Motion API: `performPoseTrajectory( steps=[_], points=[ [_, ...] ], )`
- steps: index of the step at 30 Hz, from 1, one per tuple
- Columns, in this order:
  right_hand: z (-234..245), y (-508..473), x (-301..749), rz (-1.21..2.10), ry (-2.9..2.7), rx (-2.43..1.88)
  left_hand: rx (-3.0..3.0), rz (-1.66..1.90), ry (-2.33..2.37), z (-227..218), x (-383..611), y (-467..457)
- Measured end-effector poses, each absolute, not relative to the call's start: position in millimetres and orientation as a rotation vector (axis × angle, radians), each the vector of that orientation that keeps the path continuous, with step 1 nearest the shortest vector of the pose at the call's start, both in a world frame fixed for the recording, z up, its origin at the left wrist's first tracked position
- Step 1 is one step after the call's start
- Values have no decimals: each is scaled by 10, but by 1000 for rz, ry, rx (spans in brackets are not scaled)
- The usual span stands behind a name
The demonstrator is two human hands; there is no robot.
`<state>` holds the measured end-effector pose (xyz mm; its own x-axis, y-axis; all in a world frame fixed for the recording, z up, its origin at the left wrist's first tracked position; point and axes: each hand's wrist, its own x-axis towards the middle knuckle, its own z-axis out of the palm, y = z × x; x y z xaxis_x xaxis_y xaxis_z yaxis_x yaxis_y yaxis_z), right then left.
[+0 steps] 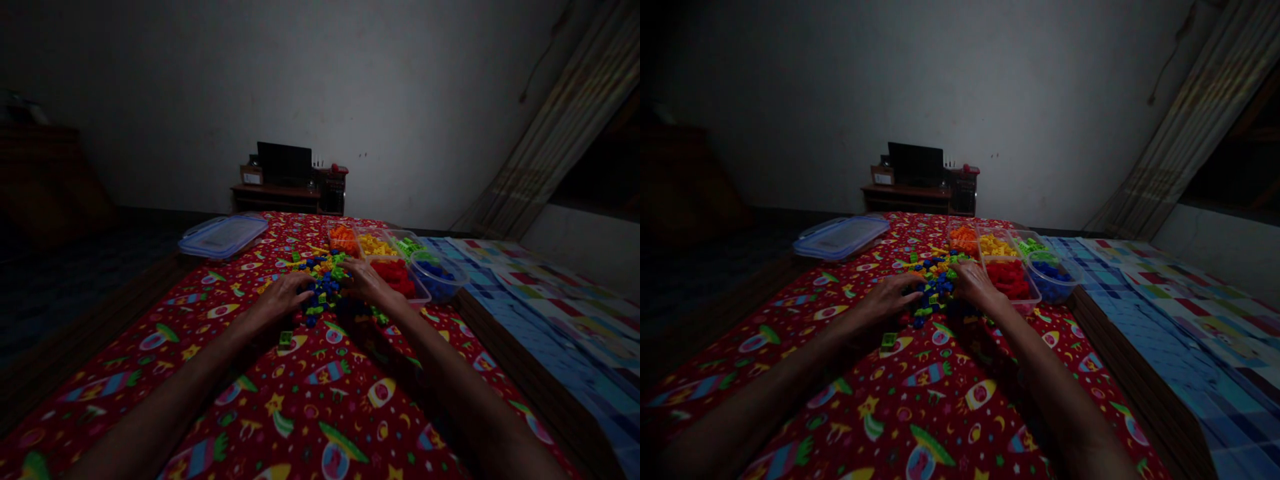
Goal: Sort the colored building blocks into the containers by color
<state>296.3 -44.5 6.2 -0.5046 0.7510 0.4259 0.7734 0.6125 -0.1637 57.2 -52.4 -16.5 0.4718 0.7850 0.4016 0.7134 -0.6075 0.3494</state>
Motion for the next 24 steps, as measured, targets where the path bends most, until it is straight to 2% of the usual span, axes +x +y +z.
performPoseTrajectory(
  steps=[7, 12, 18, 24],
  points=[
    [-143, -240, 2693, -55, -2566, -1320, 2479, 807, 1420, -91, 462, -474],
    [167, -145, 2722, 83, -2402, -1390, 2441, 811, 1463, -23, 470, -487],
    [432, 309, 2726, 30, -2243, -1778, 2434, 897, 1447, -8, 470, -500],
    [208, 500, 2690, 149, -2606, -1569, 2480, 921, 1405, -74, 446, -475]
  ],
)
